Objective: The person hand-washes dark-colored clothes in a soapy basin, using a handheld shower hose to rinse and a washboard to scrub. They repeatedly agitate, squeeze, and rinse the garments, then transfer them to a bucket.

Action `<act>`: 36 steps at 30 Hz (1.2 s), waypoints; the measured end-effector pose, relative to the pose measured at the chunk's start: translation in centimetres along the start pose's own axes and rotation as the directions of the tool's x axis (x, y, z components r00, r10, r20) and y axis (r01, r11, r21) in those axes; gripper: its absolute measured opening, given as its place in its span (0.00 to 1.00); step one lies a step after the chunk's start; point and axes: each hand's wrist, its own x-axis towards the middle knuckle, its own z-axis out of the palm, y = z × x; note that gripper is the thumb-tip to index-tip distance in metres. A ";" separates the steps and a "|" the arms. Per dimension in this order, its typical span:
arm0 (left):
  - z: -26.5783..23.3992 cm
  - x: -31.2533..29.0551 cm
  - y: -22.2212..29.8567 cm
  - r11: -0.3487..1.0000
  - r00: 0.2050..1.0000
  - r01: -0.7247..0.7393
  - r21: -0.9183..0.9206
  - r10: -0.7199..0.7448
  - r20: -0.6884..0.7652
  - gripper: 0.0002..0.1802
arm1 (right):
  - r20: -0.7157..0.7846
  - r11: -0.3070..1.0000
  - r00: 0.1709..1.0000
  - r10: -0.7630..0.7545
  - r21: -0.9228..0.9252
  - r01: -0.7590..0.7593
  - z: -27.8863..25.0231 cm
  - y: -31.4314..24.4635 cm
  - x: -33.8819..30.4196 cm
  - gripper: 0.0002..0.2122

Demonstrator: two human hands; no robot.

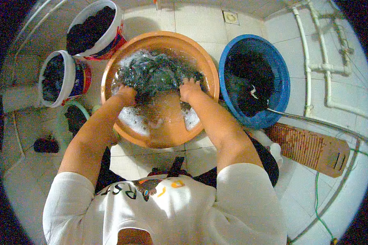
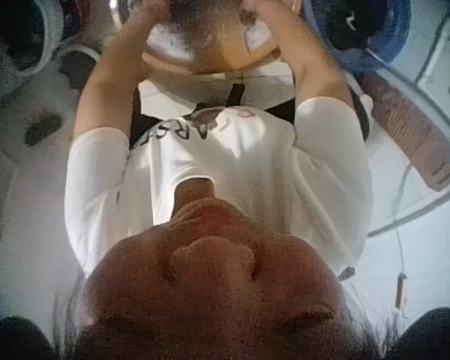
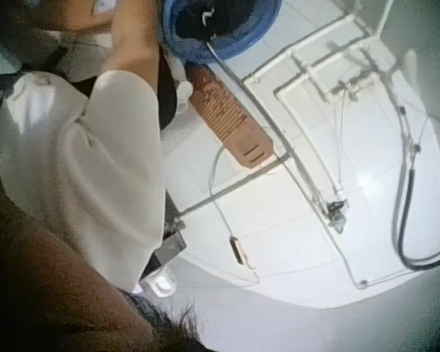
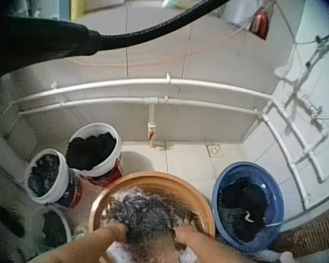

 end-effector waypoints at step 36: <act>-11.3 -24.3 2.7 -0.451 0.783 -0.601 -0.660 -0.496 -0.374 0.12 | -0.116 0.631 0.993 0.032 0.772 0.070 -15.7 -3.5 -2.0 0.28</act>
